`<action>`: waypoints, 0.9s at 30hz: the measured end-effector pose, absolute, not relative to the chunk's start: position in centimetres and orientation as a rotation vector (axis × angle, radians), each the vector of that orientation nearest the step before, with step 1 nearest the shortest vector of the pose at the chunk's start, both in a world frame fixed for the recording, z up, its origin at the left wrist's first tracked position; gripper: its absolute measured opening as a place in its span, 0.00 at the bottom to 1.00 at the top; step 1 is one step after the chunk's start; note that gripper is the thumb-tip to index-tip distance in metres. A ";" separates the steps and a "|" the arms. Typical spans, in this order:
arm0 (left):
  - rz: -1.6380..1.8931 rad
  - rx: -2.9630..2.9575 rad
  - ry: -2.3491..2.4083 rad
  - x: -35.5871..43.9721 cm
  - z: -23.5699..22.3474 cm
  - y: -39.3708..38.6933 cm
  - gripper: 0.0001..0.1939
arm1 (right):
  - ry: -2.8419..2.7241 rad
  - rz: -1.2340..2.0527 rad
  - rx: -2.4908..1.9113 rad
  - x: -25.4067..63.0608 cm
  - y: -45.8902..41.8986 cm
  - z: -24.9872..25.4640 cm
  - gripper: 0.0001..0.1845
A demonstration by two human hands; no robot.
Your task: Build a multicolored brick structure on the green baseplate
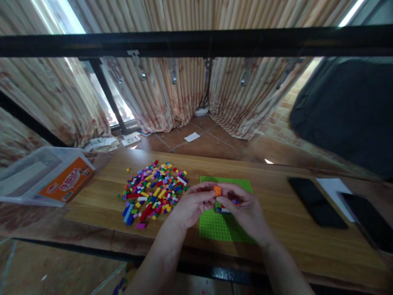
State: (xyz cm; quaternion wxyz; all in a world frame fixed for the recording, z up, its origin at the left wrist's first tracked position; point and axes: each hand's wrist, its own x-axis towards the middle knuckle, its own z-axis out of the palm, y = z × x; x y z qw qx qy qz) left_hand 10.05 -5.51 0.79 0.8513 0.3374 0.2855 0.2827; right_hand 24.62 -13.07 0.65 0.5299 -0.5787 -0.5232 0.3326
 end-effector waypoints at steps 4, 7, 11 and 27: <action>0.591 0.725 0.602 11.3 0.9 -6.1 0.19 | -1.278 0.642 -1.433 25.7 -13.1 0.3 0.11; 0.644 0.844 0.684 12.0 0.5 -6.2 0.18 | -1.270 0.537 -1.469 27.7 -13.1 0.0 0.12; 0.899 1.208 0.995 12.2 -1.2 -5.4 0.11 | -1.106 0.432 -1.610 31.3 -13.4 -0.4 0.15; 0.654 1.835 1.168 12.7 -1.7 -6.8 0.19 | -1.416 0.505 -1.811 31.4 -13.0 -2.2 0.12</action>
